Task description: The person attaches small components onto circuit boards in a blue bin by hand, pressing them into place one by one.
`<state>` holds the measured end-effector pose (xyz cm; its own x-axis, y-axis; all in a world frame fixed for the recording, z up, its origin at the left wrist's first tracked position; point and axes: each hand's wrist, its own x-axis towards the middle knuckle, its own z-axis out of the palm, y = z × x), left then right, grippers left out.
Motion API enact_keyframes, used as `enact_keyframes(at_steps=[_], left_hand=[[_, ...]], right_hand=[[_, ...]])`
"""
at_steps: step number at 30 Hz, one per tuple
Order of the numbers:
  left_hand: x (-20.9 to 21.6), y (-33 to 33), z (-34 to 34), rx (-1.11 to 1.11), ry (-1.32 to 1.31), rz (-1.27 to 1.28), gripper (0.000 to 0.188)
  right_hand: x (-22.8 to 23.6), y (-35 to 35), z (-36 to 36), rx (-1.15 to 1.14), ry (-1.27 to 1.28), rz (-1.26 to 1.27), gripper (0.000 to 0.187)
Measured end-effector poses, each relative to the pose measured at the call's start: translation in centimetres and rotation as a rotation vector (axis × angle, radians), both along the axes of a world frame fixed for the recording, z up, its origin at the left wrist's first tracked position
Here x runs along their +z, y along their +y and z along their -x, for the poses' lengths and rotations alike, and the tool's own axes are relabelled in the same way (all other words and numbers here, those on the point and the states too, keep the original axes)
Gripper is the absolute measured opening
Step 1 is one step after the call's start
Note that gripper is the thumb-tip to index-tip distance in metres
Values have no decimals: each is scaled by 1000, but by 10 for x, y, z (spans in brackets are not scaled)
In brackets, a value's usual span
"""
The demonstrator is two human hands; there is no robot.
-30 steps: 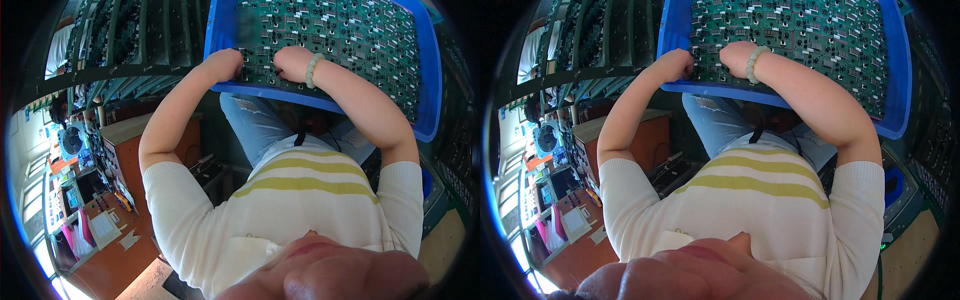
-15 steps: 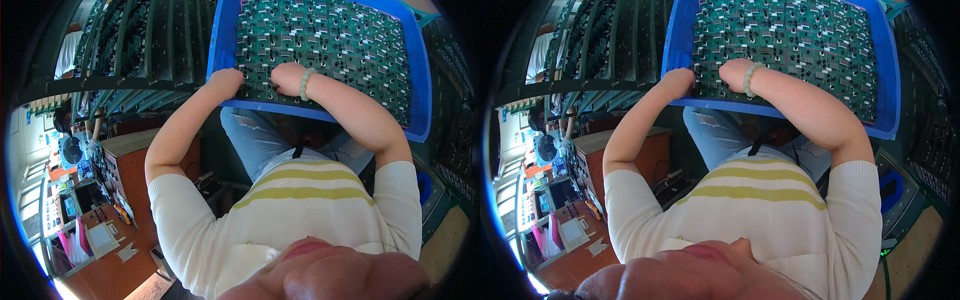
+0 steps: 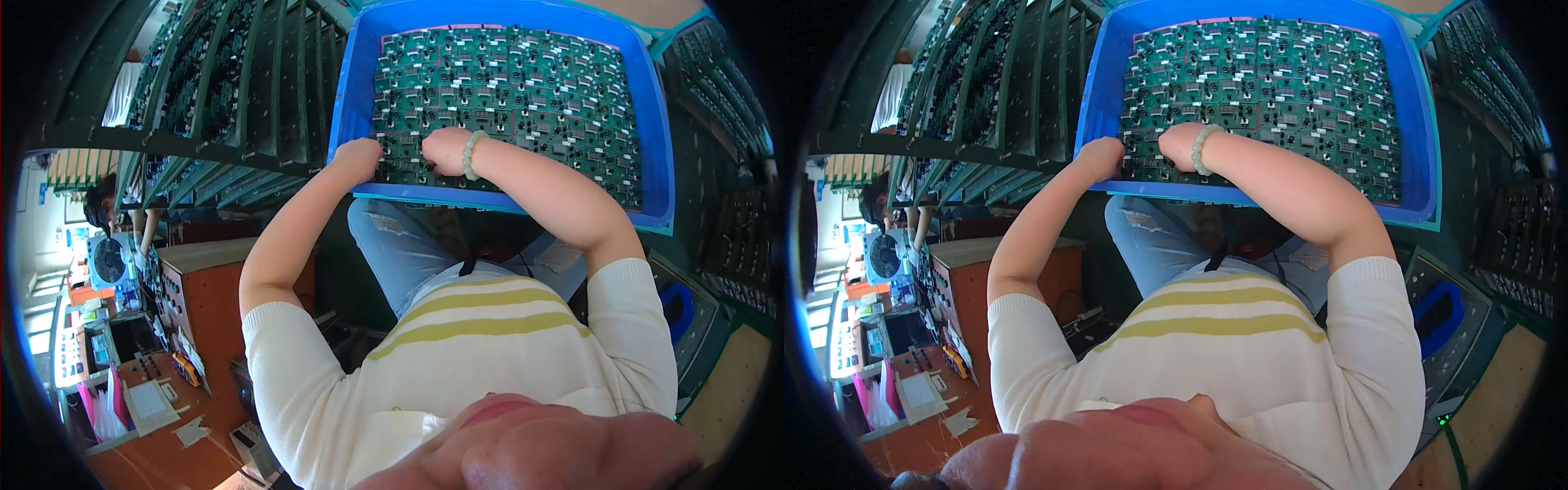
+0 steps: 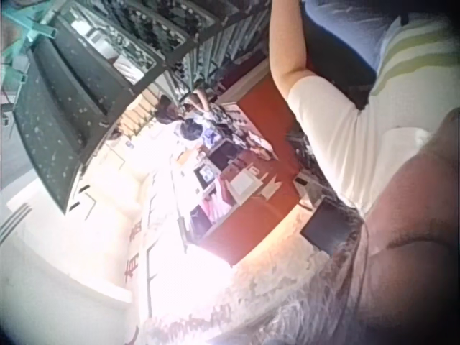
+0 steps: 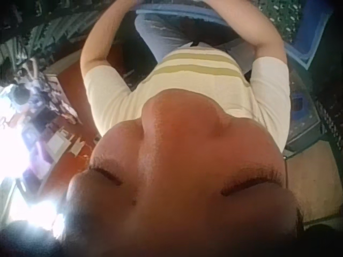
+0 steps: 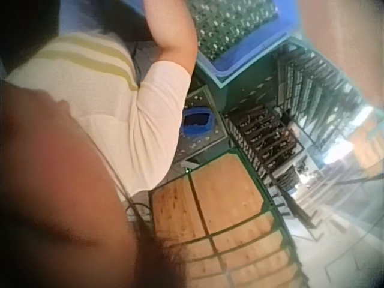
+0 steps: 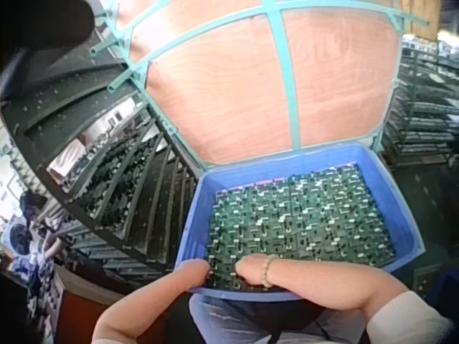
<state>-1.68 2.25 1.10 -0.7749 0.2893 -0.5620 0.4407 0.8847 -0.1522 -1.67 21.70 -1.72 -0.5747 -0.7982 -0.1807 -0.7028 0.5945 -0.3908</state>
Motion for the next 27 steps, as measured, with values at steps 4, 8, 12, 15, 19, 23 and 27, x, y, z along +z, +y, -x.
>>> enact_keyframes(at_steps=[4, 8, 12, 15, 19, 23, 27], left_hand=[[5, 7, -2, 52, 22, 35, 16], [20, 16, -2, 72, 80, 40, 16], [27, 29, -2, 70, 261, -253, 21], [26, 50, 0, 79, 318, -502, 20], [9, 74, 8, -55, 459, -814, 19], [-9, 101, 17, -136, 534, -1033, 16], [-29, 116, 22, -15, 456, -1067, 14]], right_hand=[[-3, 1, 2, 24, -15, 12, 15], [10, 10, 4, 63, 10, 52, 12], [59, 56, -4, -142, 25, 556, 13], [94, 132, -40, -378, 326, 711, 16], [99, 285, -131, -927, 845, 420, 23], [34, 437, -304, -1563, 623, -101, 24], [-109, 513, -467, -1800, -65, -281, 28]])
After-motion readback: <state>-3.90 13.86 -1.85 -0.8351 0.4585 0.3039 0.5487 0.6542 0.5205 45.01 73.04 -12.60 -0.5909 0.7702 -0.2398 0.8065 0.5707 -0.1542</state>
